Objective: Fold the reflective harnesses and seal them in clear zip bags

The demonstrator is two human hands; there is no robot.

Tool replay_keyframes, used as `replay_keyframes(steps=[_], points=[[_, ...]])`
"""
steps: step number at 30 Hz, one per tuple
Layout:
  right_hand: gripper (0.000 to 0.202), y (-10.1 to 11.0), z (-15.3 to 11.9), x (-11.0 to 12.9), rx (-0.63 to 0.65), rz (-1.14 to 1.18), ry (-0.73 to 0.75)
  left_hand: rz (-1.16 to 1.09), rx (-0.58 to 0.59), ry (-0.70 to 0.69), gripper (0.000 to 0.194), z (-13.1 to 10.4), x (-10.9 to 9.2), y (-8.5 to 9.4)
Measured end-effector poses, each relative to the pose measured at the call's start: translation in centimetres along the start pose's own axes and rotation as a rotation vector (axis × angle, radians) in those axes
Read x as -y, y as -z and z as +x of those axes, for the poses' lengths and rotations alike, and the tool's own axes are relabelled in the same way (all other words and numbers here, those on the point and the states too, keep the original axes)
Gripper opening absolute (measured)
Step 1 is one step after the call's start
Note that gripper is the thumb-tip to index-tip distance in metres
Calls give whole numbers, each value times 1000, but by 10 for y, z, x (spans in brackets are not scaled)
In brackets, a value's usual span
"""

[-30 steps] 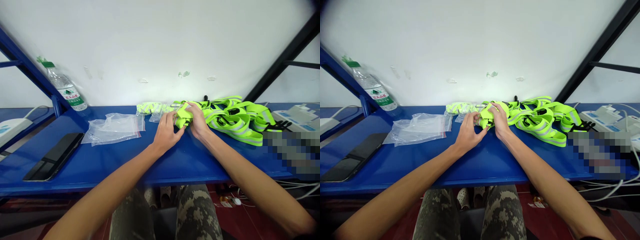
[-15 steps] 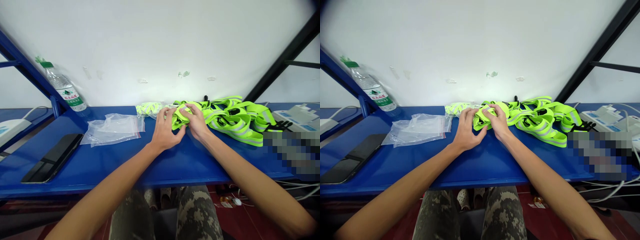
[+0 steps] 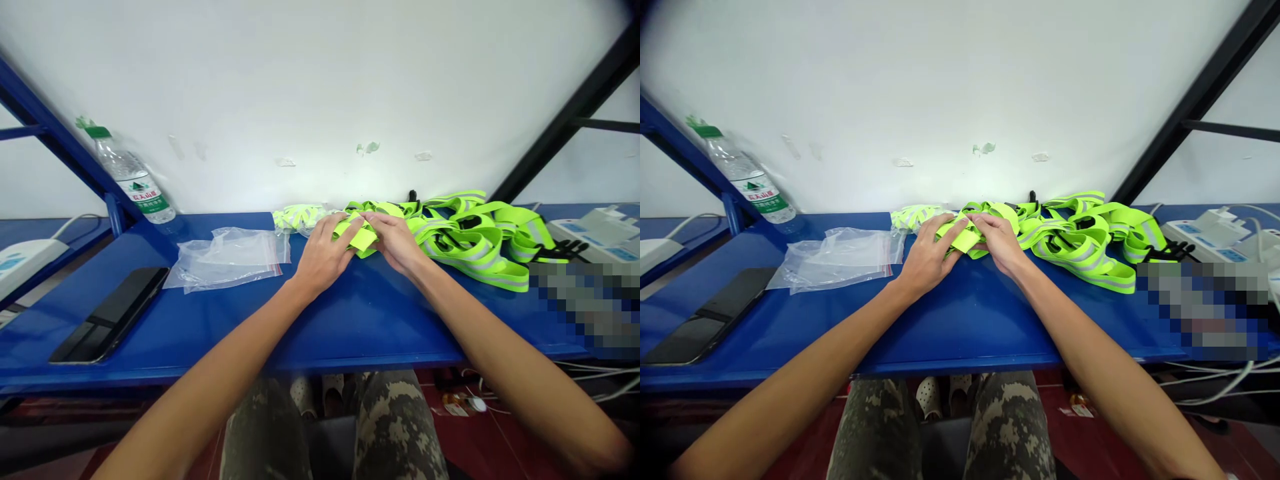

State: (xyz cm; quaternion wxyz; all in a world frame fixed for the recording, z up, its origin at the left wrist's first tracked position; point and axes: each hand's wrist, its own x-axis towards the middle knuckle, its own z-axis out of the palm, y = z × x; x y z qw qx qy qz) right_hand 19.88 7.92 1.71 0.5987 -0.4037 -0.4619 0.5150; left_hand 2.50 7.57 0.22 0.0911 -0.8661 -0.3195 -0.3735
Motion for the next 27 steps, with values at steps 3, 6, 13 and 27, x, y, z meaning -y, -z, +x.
replay_keyframes(steps=[3,6,13,27], points=[[35,7,0,0,35,-2,-27,14,24,-22,42,1,-1,0],[36,14,0,-1,74,-6,-54,21,34,-43,38,1,-1,1],[31,14,2,-2,52,-226,94,51,48,-48,36,-2,2,3],[44,19,3,-3,137,-409,322,285,30,-185,31,-4,-5,6]])
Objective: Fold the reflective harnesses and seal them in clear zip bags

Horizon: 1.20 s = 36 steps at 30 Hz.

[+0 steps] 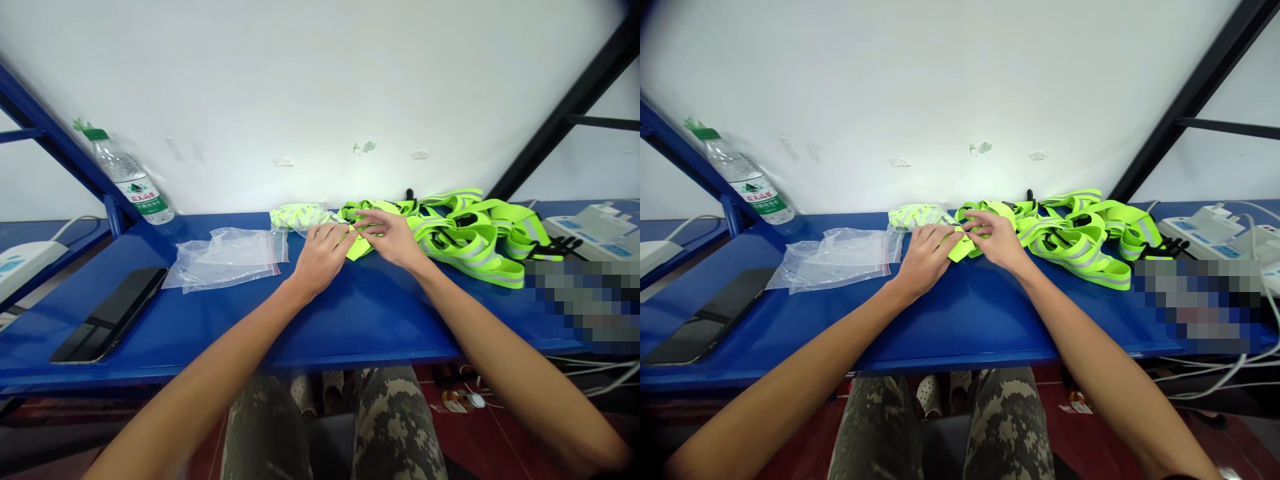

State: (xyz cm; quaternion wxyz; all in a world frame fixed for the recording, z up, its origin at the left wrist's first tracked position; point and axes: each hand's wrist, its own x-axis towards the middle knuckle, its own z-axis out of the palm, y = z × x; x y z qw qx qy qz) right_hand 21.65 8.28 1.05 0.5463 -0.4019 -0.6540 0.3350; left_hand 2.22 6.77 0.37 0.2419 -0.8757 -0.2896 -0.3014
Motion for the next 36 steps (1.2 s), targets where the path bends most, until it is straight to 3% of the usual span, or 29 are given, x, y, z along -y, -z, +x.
replay_keyframes(steps=[7,15,20,24,29,32,34,36], points=[[32,-5,2,-3,-156,19,-7,56,11,-8,28,3,-7,2],[17,-13,-5,11,-120,-100,76,131,-47,87,26,5,1,3],[17,-17,-6,9,-137,14,5,5,-43,209,32,3,3,0],[23,-18,-3,7,-201,150,-72,-214,-15,216,48,3,-1,1],[22,-18,-3,7,-218,149,-81,-451,-97,355,47,5,0,-1],[20,-17,-3,5,-216,115,-32,-548,-139,403,57,7,1,-3],[20,-17,-2,3,-215,95,-10,-544,-224,462,61,7,0,-4],[20,-18,-2,1,-215,91,-13,-443,-338,510,49,7,-1,-4]])
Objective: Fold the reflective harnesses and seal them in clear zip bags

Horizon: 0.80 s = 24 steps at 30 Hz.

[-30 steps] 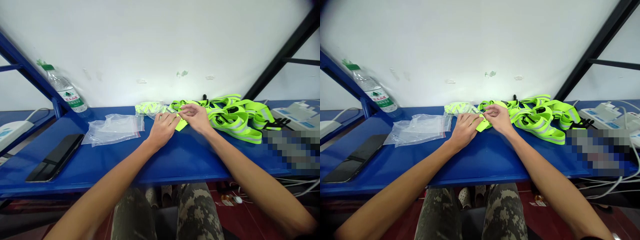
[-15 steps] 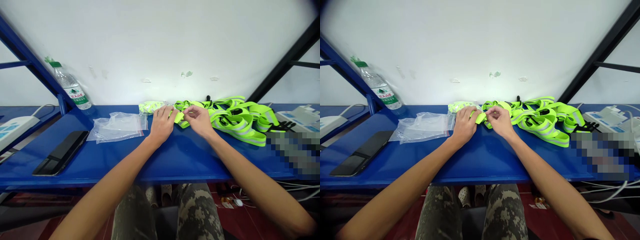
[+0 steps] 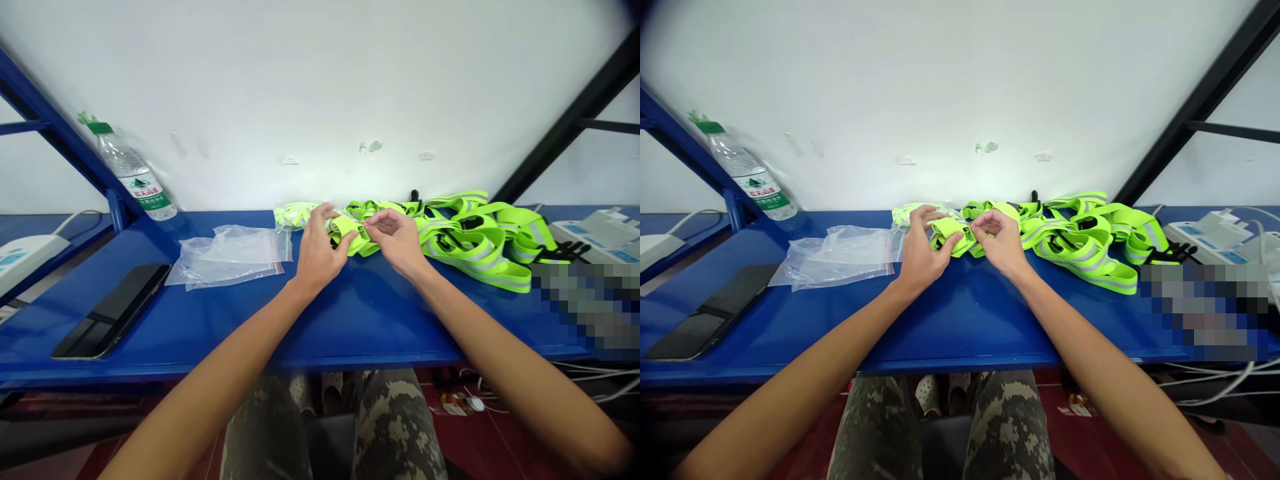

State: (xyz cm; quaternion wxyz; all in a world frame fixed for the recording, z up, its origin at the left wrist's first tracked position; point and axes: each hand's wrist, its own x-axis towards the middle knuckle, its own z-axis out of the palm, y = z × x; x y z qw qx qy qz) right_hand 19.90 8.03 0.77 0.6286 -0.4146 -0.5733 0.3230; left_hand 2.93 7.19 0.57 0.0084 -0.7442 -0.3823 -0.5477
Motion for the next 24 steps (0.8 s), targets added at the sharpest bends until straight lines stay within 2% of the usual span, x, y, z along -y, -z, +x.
replay_keyframes(steps=[2,3,7,9,14,15,17,20,24], points=[[21,-1,0,-1,3,6,-15,102,-94,-52,29,0,0,0],[21,-2,-1,-1,2,8,-21,142,-102,-98,23,-1,0,1],[19,-3,-2,-1,-21,5,-7,217,61,-308,18,-2,0,3],[17,-2,-2,-1,-47,13,-15,274,144,-355,23,-4,-2,3],[19,1,0,-4,-128,31,-85,397,244,-414,61,-10,-11,2],[20,2,1,-4,-148,22,-97,418,278,-422,63,-11,-11,2],[21,2,2,-4,-167,3,-110,463,340,-413,55,-11,-11,0],[18,2,2,-4,-152,-26,-81,488,369,-378,39,-8,-8,-4],[17,1,-1,0,-118,-77,-21,498,355,-339,37,-4,-3,-5]])
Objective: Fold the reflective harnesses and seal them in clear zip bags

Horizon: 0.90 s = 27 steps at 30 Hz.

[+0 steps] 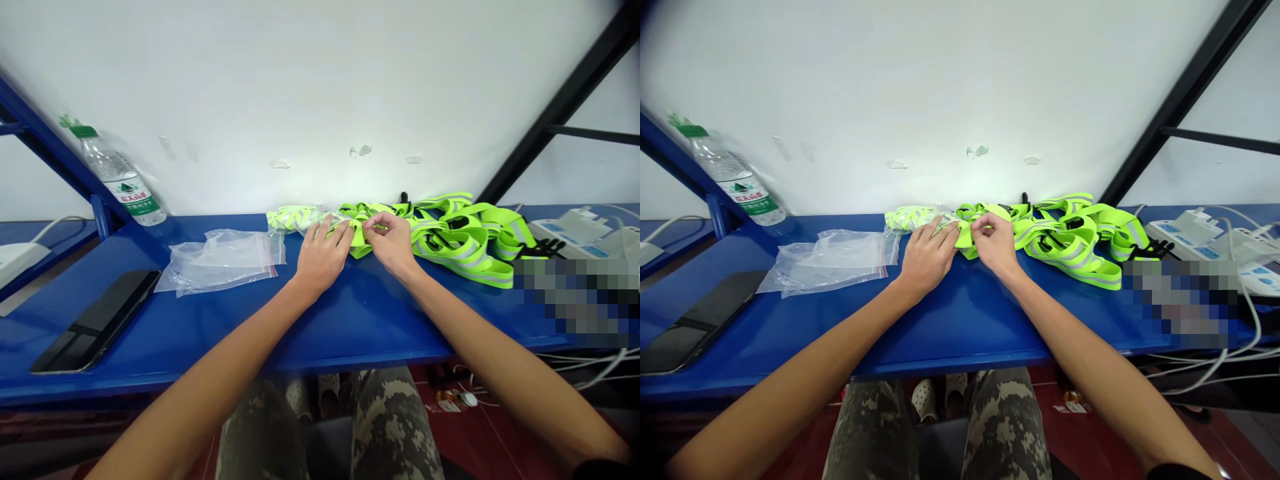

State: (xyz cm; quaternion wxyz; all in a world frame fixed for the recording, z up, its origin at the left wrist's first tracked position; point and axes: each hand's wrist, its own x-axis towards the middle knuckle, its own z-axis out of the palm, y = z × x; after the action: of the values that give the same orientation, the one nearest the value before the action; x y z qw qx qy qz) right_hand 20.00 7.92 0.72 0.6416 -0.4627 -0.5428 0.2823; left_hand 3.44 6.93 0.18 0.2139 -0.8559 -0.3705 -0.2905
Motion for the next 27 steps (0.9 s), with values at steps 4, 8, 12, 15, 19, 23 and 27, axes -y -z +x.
replay_keyframes(steps=[4,8,12,15,19,23,27], points=[[23,-3,-5,7,65,12,30,-12,-4,72,36,-1,7,4],[23,-5,-7,9,97,48,48,-112,-46,112,34,-1,12,5],[24,-1,-3,7,154,22,62,-212,-72,112,36,0,15,3],[33,2,2,4,200,23,56,-225,-82,118,39,0,17,2],[40,1,5,3,242,80,-12,-201,-32,76,38,-2,19,3],[40,-1,5,7,186,30,35,-214,-72,35,31,-3,17,4],[29,0,3,9,124,-2,60,-232,-124,-33,32,-2,14,7]])
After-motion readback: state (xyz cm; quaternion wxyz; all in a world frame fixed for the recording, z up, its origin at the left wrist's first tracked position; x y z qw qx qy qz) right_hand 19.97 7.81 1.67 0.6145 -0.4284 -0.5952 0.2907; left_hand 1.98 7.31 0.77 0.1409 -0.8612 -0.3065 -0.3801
